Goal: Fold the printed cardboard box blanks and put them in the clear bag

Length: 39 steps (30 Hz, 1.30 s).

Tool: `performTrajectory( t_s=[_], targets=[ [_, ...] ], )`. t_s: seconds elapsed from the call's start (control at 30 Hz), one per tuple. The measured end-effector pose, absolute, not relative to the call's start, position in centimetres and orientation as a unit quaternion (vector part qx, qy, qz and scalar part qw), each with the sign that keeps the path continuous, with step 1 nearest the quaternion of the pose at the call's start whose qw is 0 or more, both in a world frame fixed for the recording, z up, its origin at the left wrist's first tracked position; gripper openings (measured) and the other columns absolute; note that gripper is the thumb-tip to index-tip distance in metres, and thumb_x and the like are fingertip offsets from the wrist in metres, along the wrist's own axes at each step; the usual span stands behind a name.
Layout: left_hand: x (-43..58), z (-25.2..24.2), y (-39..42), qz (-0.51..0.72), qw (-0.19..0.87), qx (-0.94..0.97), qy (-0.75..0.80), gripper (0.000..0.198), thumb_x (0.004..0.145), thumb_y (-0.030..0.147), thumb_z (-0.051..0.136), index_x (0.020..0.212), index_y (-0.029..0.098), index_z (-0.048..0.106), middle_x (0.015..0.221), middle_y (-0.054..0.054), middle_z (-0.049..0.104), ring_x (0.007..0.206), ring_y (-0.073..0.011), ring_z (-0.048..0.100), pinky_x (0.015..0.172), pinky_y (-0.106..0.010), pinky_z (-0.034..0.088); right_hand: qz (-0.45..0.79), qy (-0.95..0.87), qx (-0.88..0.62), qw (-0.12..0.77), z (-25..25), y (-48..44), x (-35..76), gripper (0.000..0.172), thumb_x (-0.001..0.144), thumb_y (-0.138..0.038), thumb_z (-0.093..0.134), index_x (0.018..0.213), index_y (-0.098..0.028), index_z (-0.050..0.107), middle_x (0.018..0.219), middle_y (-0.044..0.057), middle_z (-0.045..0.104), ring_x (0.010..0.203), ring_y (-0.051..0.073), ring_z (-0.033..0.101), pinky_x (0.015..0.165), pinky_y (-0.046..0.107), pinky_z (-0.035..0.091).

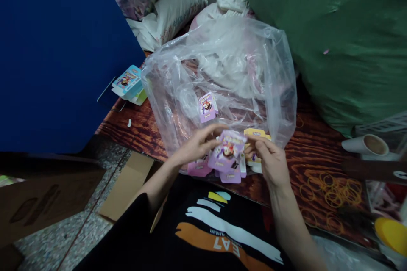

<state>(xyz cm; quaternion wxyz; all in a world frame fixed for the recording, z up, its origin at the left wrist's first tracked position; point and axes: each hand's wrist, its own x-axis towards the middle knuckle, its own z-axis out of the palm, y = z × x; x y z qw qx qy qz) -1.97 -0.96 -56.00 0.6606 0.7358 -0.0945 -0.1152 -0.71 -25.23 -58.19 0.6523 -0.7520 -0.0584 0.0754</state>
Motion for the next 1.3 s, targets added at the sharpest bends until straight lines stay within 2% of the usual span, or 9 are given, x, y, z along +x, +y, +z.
performTrajectory(
  t_s=[0.07,0.13,0.27,0.5,0.73,0.97,1.07,1.2,1.3],
  targets=[
    [1.2,-55.4,0.5,-0.04,0.638,0.765,-0.081,0.049,0.095,0.034,0.059,0.142,0.022,0.053,0.122,-0.011,0.066,0.094,-0.0192,0.066,0.079,-0.03,0.055,0.045,-0.065,-0.795,0.601,-58.9,-25.1,-0.7,0.028,0.09,-0.044,0.065,0.097,-0.022,0.079,0.089,0.007,0.077,0.069,0.018,0.068,0.063,0.031,0.055],
    [4.0,-55.2,1.9,0.056,0.6,0.794,-0.079,0.061,0.094,0.035,0.063,0.151,0.024,0.043,0.143,-0.014,0.057,0.122,-0.0272,0.061,0.1,-0.041,0.052,0.051,-0.14,-0.856,0.495,-59.5,-24.7,-1.0,0.025,0.09,-0.037,0.065,0.106,-0.022,0.077,0.107,0.009,0.077,0.091,0.024,0.073,0.079,0.038,0.059],
    [4.7,-55.8,2.6,0.167,0.516,0.836,-0.084,0.077,0.091,0.04,0.069,0.157,0.028,0.032,0.169,-0.012,0.022,0.158,-0.0333,0.017,0.124,-0.054,0.026,0.099,-0.26,-0.927,0.251,-60.0,-23.4,-2.0,0.051,0.089,-0.021,0.064,0.139,-0.023,0.06,0.145,0.012,0.061,0.125,0.03,0.064,0.098,0.046,0.056],
    [-3.8,-56.5,-0.5,0.043,0.611,0.788,-0.054,0.04,0.097,0.037,0.06,0.135,0.023,0.062,0.145,-0.013,0.058,0.135,-0.027,0.055,0.106,-0.042,0.052,0.158,-0.296,-0.94,0.069,-59.1,-21.6,-1.7,0.027,0.094,-0.016,0.057,0.121,-0.017,0.063,0.115,0.013,0.068,0.095,0.027,0.072,0.073,0.035,0.057],
    [-5.3,-57.1,-1.2,-0.021,0.638,0.77,-0.01,0.035,0.095,0.034,0.061,0.125,0.018,0.068,0.128,-0.012,0.069,0.119,-0.0249,0.065,0.101,-0.038,0.055,0.108,-0.311,-0.942,0.068,-59.2,-22.8,-2.8,0.052,0.09,-0.019,0.066,0.139,-0.019,0.049,0.145,0.018,0.054,0.115,0.031,0.066,0.075,0.038,0.057],
    [-5.6,-57.4,-2.2,-0.038,0.652,0.757,-0.023,0.035,0.094,0.032,0.061,0.125,0.019,0.069,0.124,-0.011,0.07,0.116,-0.0237,0.066,0.102,-0.037,0.054,0.114,-0.263,-0.957,0.05,-58.9,-22.2,-2.1,0.017,0.087,-0.016,0.069,0.101,-0.02,0.06,0.109,0.011,0.063,0.088,0.025,0.067,0.058,0.03,0.041],
    [-5.9,-57.1,-2.6,-0.05,0.66,0.749,-0.017,0.038,0.093,0.034,0.063,0.129,0.019,0.067,0.129,-0.012,0.068,0.121,-0.0255,0.064,0.107,-0.04,0.05,0.092,-0.258,-0.948,0.163,-57.6,-23.1,-1.2,0.01,0.09,-0.016,0.063,0.083,-0.021,0.057,0.092,0.006,0.062,0.079,0.021,0.063,0.063,0.03,0.04],
    [-5.8,-57.1,-3.4,-0.158,0.732,0.66,-0.055,0.072,0.079,0.04,0.081,0.144,0.023,0.055,0.15,-0.012,0.055,0.142,-0.0294,0.048,0.118,-0.044,0.039,0.054,-0.281,-0.868,0.406,-54.1,-23.6,-1.6,0.017,0.095,-0.021,0.057,0.078,-0.022,0.058,0.083,0.003,0.063,0.077,0.018,0.061,0.071,0.03,0.045],
    [-5.3,-57.3,-4.3,-0.297,0.762,0.566,-0.104,0.072,0.063,0.052,0.09,0.124,0.019,0.067,0.123,-0.009,0.069,0.12,-0.0293,0.062,0.102,-0.041,0.05,0.093,-0.284,-0.817,0.493,-52.0,-23.1,-2.5,0.019,0.095,-0.025,0.059,0.076,-0.022,0.061,0.073,0.0,0.064,0.067,0.015,0.06,0.064,0.027,0.045]
  ],
)
